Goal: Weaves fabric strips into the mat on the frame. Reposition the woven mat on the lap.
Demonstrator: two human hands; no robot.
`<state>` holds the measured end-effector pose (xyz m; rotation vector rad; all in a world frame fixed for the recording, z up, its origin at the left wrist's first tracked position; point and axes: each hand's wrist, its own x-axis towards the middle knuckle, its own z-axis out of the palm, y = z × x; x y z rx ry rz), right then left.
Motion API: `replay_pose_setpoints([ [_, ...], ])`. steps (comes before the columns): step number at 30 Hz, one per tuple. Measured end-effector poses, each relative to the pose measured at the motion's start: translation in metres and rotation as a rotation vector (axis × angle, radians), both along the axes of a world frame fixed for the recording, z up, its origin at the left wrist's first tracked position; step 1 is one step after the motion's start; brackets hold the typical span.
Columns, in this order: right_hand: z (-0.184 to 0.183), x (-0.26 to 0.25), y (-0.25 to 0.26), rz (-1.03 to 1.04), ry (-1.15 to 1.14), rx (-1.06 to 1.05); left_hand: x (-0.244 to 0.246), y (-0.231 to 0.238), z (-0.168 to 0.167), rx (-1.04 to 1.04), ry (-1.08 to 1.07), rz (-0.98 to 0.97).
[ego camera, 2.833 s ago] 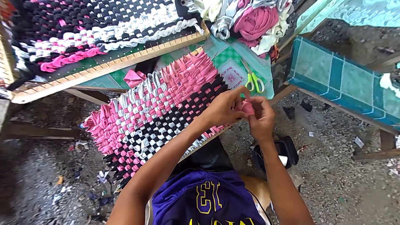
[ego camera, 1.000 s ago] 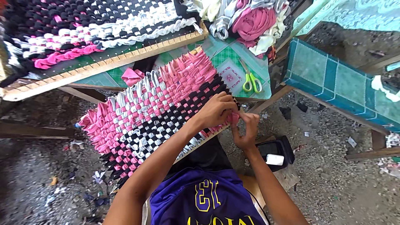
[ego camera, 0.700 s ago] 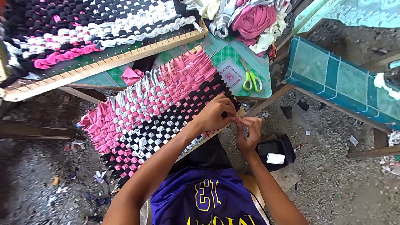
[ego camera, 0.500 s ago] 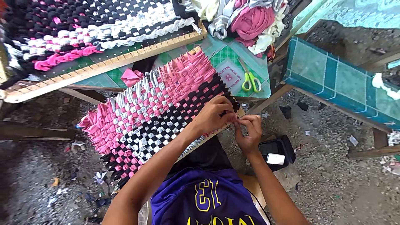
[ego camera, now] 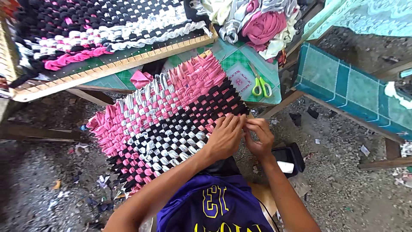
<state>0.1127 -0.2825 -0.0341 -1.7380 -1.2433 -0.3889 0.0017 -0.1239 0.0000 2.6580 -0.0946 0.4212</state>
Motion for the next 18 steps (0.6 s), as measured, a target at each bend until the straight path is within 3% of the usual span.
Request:
replay_pose_setpoints([
  [4,0.003,0.005,0.001,0.002,0.042,-0.018,-0.002,-0.011,-0.008,0.067,0.052,0.103],
  [12,0.002,0.004,-0.004,-0.109,0.101,-0.090,0.000,-0.009,-0.009,-0.041,0.122,0.161],
  [18,0.025,0.011,0.003,-0.097,0.199,-0.310,0.003,-0.002,-0.010,-0.123,0.167,0.139],
])
